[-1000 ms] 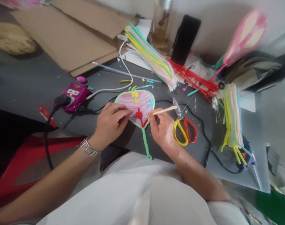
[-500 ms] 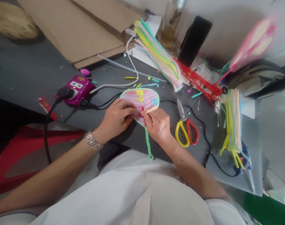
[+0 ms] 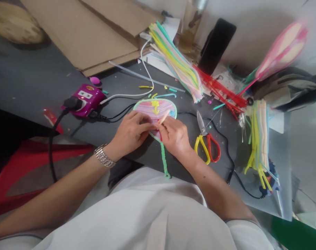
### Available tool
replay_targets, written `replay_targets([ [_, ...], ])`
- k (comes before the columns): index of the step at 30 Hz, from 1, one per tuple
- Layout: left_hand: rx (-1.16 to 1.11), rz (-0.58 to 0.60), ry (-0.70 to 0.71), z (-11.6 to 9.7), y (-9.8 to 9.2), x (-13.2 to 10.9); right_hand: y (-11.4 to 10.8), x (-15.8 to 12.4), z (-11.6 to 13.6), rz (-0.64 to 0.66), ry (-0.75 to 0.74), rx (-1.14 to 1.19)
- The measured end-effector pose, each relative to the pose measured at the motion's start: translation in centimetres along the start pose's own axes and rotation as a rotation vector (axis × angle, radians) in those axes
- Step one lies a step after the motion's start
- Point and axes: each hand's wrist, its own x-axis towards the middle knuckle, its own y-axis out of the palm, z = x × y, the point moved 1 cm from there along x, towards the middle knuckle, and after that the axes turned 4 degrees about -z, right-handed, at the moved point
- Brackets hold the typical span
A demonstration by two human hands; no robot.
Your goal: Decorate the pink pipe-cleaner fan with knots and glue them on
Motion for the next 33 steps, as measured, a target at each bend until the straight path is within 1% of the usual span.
replay_targets([
  [2, 0.004, 0.001, -0.006, 0.0, 0.0, 0.0, -0.5, 0.1, 0.2, -0.067, 0.067, 0.038],
  [4, 0.005, -0.001, -0.008, 0.0, 0.0, -0.1, -0.8, 0.0, 0.4, -0.115, 0.087, 0.043],
  [10, -0.032, -0.022, -0.030, 0.0, 0.2, -0.2, 0.0, -0.7, 0.3, -0.050, 0.002, 0.003],
  [15, -0.125, -0.053, -0.100, 0.0, 0.2, -0.1, 0.8, -0.8, -0.3, 0.017, -0.090, 0.010],
  [19, -0.147, -0.051, -0.119, -0.4, -0.2, 0.1, 0.8, -0.7, -0.6, 0.028, -0.085, -0.025],
  [24, -0.130, -0.024, -0.088, -1.0, -0.3, -0.2, 0.8, -0.7, -0.5, 0.005, -0.080, -0.017],
  [26, -0.099, -0.010, -0.062, -1.1, -0.1, -0.5, 0.7, -0.7, -0.5, -0.003, -0.048, -0.003],
  [27, -0.079, -0.003, -0.049, -1.2, 0.0, -0.5, 0.7, -0.6, -0.5, -0.017, -0.010, 0.012],
  [31, -0.032, 0.001, -0.011, -1.4, 0.0, -0.6, 0.0, -0.5, -0.5, -0.153, 0.182, 0.085],
  [33, -0.019, -0.003, -0.001, -1.5, -0.1, -0.6, -0.2, -0.6, -0.4, -0.198, 0.187, 0.087],
])
